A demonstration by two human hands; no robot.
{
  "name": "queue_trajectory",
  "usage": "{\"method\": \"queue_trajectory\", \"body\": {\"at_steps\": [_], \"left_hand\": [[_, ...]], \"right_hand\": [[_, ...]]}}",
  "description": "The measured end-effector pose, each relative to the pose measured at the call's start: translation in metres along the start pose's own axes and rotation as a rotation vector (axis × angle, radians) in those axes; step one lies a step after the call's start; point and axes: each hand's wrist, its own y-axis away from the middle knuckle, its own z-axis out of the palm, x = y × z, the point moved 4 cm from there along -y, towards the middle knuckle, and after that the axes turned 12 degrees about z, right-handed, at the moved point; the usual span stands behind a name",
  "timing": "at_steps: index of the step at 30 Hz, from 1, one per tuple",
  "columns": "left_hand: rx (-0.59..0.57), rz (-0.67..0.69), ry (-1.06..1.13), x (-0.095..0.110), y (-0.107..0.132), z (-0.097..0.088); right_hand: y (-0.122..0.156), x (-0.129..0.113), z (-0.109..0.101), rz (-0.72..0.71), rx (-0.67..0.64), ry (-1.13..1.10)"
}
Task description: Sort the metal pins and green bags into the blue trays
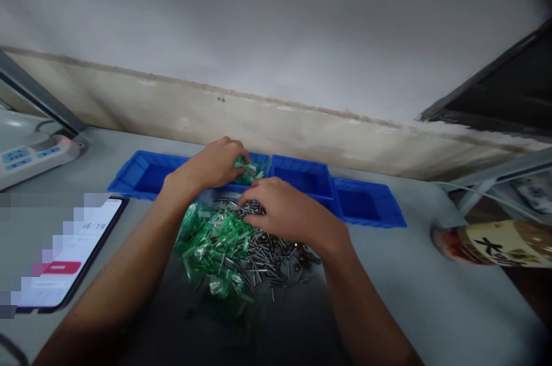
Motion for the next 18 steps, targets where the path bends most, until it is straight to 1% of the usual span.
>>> {"method": "queue_trajectory", "body": {"at_steps": [2,4,8,11,14,18], "left_hand": [[-0.017,-0.028,0.002,-0.002,0.0,0.003],[-0.006,-0.052,0.003,-0.002,0.0,0.002],[0.054,-0.045,0.028,0.005,0.001,-0.01],[0.111,-0.046,0.034,0.008,0.003,-0.019],[0.11,-0.046,0.031,0.008,0.004,-0.022],[0.106,-0.054,0.017,0.007,0.004,-0.021]], "right_hand": [[-0.002,-0.001,0.009,-0.026,-0.058,0.011],[-0.006,-0.003,0.017,-0.035,-0.073,0.026],[-0.013,-0.007,0.039,-0.023,-0.128,0.1],[-0.016,-0.009,0.053,-0.024,-0.108,0.146],[-0.017,-0.009,0.058,-0.027,-0.105,0.161],[-0.017,-0.003,0.052,0.001,-0.108,0.144]]}}
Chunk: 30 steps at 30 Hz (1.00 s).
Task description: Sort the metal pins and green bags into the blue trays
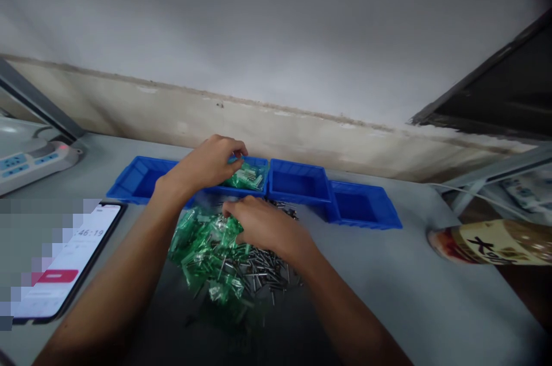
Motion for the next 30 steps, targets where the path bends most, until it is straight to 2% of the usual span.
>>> {"method": "queue_trajectory", "body": {"at_steps": [6,13,19,21,24,30], "left_hand": [[0.031,0.011,-0.015,0.0,0.0,0.0],[0.055,0.014,-0.021,-0.003,0.001,-0.004],[-0.021,-0.019,0.004,-0.013,0.002,0.005],[-0.081,-0.03,0.023,-0.016,0.003,0.009],[-0.154,-0.042,0.03,-0.016,0.005,0.012],[-0.193,-0.045,0.032,-0.013,0.002,0.018]], "right_hand": [[-0.002,0.012,-0.008,-0.024,-0.085,-0.146],[-0.001,0.013,-0.016,-0.041,-0.031,-0.235],[0.008,0.019,-0.04,-0.135,-0.035,-0.519],[0.012,0.027,-0.05,-0.128,0.016,-0.66],[0.016,0.042,-0.062,-0.087,0.169,-0.832],[0.013,0.071,-0.072,0.089,0.531,-0.967]]}}
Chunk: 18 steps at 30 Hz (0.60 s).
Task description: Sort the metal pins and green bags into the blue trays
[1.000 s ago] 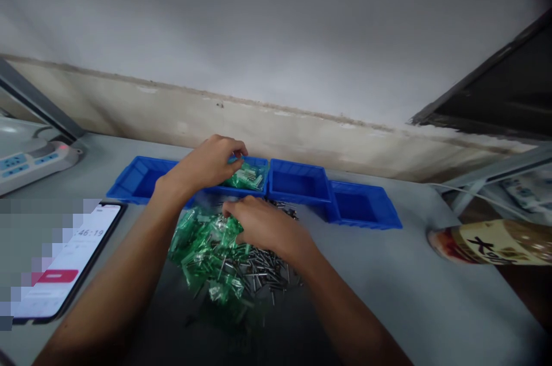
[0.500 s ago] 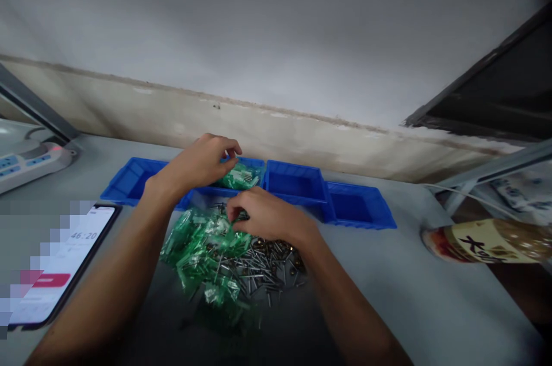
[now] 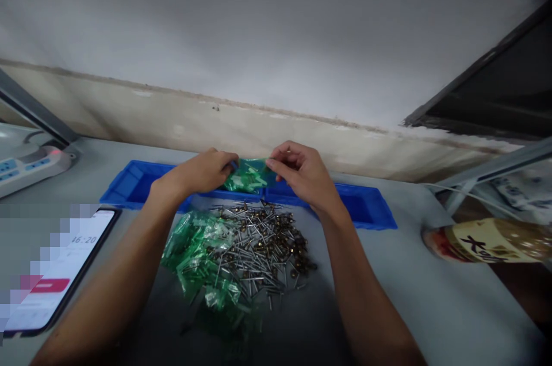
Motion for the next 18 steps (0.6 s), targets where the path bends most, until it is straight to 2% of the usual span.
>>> {"method": "queue_trajectory", "body": {"at_steps": [2,5,10,13,16,18], "left_hand": [[0.001,0.02,0.045,0.001,-0.002,0.003],[0.071,0.041,0.061,0.001,-0.003,0.003],[0.249,0.041,0.091,0.013,-0.002,-0.015],[0.323,0.042,0.346,0.025,0.0,-0.024],[0.285,0.067,0.668,0.034,0.0,-0.023],[0.271,0.077,0.742,0.036,-0.001,-0.021]], "right_hand": [[-0.003,0.005,-0.005,0.009,0.108,-0.028],[-0.005,0.009,-0.01,0.014,0.213,-0.075],[-0.005,0.009,-0.012,0.059,0.247,-0.163],[-0.005,0.007,-0.012,0.087,0.265,-0.235],[-0.004,0.005,-0.013,0.073,0.286,-0.293],[-0.004,0.004,-0.011,0.07,0.267,-0.305]]}}
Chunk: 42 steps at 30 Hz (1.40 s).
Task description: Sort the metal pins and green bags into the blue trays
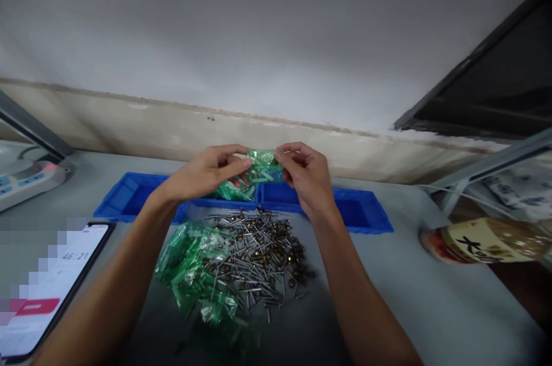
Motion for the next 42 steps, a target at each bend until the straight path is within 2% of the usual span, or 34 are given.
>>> {"method": "queue_trajectory", "body": {"at_steps": [6,8,12,14,16,20,23,28,32,37,39,42], "left_hand": [[0.045,0.022,-0.065,-0.001,0.001,-0.005],[0.042,-0.017,-0.031,-0.003,0.002,-0.006],[-0.104,-0.189,0.14,-0.009,0.005,-0.001],[-0.154,-0.21,0.219,-0.009,0.005,0.001],[-0.129,-0.184,0.267,-0.007,0.004,0.0],[0.04,-0.158,0.269,-0.011,0.002,-0.008],[0.131,-0.152,0.171,-0.015,0.004,-0.018],[0.024,-0.13,-0.162,-0.02,0.012,-0.038],[-0.033,-0.149,-0.418,-0.031,0.015,-0.048],[-0.182,-0.212,-0.695,-0.043,0.016,-0.043],[-0.206,-0.232,-0.722,-0.042,0.018,-0.042],[-0.253,-0.241,-0.652,-0.037,0.022,-0.041]], "right_hand": [[0.002,0.001,0.003,0.004,0.003,0.038],[0.003,-0.001,0.004,-0.008,0.02,0.037],[0.008,-0.007,0.004,-0.023,0.02,0.031],[0.01,-0.01,0.004,-0.03,0.015,0.027],[0.012,-0.013,0.004,-0.053,0.004,0.035],[0.017,-0.018,0.009,-0.156,-0.066,0.141],[0.022,-0.019,0.017,-0.237,-0.165,0.276],[0.028,-0.014,0.034,-0.287,-0.374,0.508],[0.024,-0.008,0.036,-0.278,-0.34,0.637],[0.021,-0.003,0.035,-0.303,-0.282,0.705],[0.02,-0.002,0.035,-0.319,-0.274,0.713],[0.02,0.0,0.037,-0.313,-0.278,0.738]]}}
